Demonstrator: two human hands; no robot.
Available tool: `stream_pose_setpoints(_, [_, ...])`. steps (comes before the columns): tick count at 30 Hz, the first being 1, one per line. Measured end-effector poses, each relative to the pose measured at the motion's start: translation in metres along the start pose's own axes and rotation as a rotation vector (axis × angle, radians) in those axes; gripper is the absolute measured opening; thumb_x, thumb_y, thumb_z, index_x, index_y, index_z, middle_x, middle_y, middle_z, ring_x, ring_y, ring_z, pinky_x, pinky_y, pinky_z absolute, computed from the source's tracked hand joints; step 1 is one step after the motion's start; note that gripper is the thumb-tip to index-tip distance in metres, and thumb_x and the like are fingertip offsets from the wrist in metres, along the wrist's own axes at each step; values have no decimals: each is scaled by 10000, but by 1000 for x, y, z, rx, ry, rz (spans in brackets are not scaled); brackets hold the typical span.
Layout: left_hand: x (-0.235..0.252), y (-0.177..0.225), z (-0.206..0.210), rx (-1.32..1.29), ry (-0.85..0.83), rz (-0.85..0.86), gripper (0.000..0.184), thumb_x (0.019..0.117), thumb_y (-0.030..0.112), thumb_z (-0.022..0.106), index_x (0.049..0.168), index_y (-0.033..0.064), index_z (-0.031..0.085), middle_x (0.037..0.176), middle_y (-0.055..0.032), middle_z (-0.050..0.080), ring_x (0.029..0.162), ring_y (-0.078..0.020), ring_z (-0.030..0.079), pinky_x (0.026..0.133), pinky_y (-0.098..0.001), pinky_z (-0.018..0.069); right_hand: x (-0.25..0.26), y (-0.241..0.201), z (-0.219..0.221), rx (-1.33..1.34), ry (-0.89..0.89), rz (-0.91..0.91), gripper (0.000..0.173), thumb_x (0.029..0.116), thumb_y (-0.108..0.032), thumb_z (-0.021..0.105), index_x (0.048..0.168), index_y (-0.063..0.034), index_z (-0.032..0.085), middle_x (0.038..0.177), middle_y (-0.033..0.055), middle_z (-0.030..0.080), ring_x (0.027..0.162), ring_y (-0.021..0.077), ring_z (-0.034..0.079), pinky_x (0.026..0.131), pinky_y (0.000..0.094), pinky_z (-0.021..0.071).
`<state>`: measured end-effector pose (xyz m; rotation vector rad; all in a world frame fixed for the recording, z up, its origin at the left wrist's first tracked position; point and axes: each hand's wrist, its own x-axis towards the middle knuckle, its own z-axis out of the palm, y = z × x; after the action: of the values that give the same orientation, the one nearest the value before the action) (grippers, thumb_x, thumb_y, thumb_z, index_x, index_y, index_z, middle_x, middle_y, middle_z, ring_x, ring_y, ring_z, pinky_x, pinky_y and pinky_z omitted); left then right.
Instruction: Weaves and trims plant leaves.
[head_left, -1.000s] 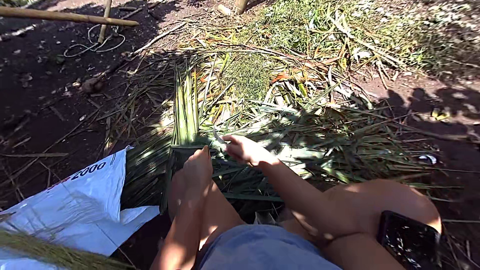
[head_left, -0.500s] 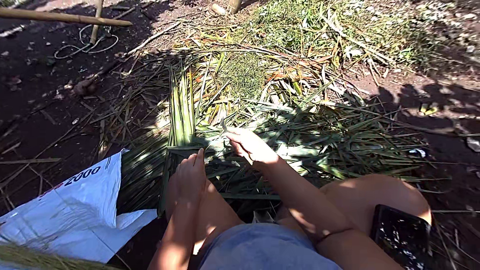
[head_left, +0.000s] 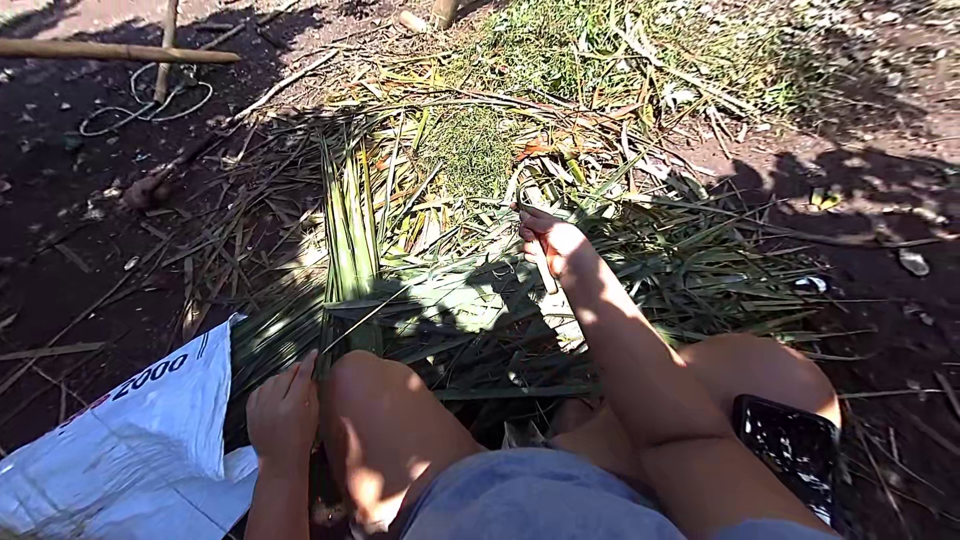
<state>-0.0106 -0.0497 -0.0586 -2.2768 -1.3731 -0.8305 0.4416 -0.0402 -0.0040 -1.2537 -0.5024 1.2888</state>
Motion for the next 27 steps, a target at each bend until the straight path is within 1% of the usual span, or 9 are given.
stream_pose_setpoints(5, [-19,-56,-24,33,-64,-169,274,1023,109,525,1080,33,782,986,-237,746,943,-462,706,866,-656,467,0,-15,-17,114,116,-50,243,1111,-230,416,1326,-169,513,656,-81,458,439,6,372,401,159,350])
stream_pose_setpoints(8, [-31,-84,-44,23,-130,-297,275,1046,119,523,1109,15,769,1049,-250,735,1050,-487,673,959,-682,417,2,-22,-28,132,96,-92,218,1114,-230,402,1280,-179,533,640,-89,440,442,-5,373,404,150,346])
stream_pose_setpoints(11, [-48,-111,-61,15,-187,-382,289,1068,147,513,1142,3,753,1097,-243,728,1129,-462,647,1037,-626,405,6,-30,-40,157,104,-99,249,1116,-229,390,1296,-179,555,652,-88,462,437,-16,388,393,138,356])
stream_pose_setpoints(14, [-67,-137,-71,60,-150,-431,297,1070,162,520,1129,-11,753,1081,-242,734,1119,-437,664,1041,-554,446,11,-40,-49,199,177,-76,159,1107,-251,424,1173,-192,557,606,-93,444,414,-13,393,377,142,366])
stream_pose_setpoints(16, [-78,-146,-79,58,-113,-550,317,1072,174,519,1139,-40,743,1116,-259,725,1153,-415,656,1069,-495,441,15,-44,-61,195,229,-120,203,1108,-255,418,1235,-202,567,625,-108,429,424,-21,373,389,138,353])
stream_pose_setpoints(18, [-88,-153,-88,35,-121,-730,372,1084,202,480,1219,-62,705,1219,-271,689,1241,-371,617,1125,-429,400,15,-48,-76,233,330,-183,220,1111,-259,413,1253,-196,569,652,-110,461,443,-17,385,413,138,360])
stream_pose_setpoints(20, [-95,-157,-88,49,-116,-828,391,1088,232,466,1255,-36,696,1244,-251,685,1260,-345,610,1128,-427,401,16,-52,-87,229,490,-237,205,1099,-261,462,1272,-202,553,709,-87,483,468,8,399,434,165,371])
stream_pose_setpoints(23, [-68,-117,-78,19,-189,-867,407,1094,239,442,1291,-31,673,1215,-287,678,1208,-440,622,1077,-584,425,9,-47,-76,48,534,-272,287,1114,-314,429,1369,-190,474,764,-62,483,512,31,448,473,192,426])
stream_pose_setpoints(27, [-1,-22,-56,-194,-391,-822,399,1099,218,459,1312,-64,644,1230,-323,655,1197,-494,607,1062,-659,400,-9,-17,-3,-170,154,-309,296,1119,-236,388,1321,-82,542,665,-80,489,499,20,480,500,197,471])
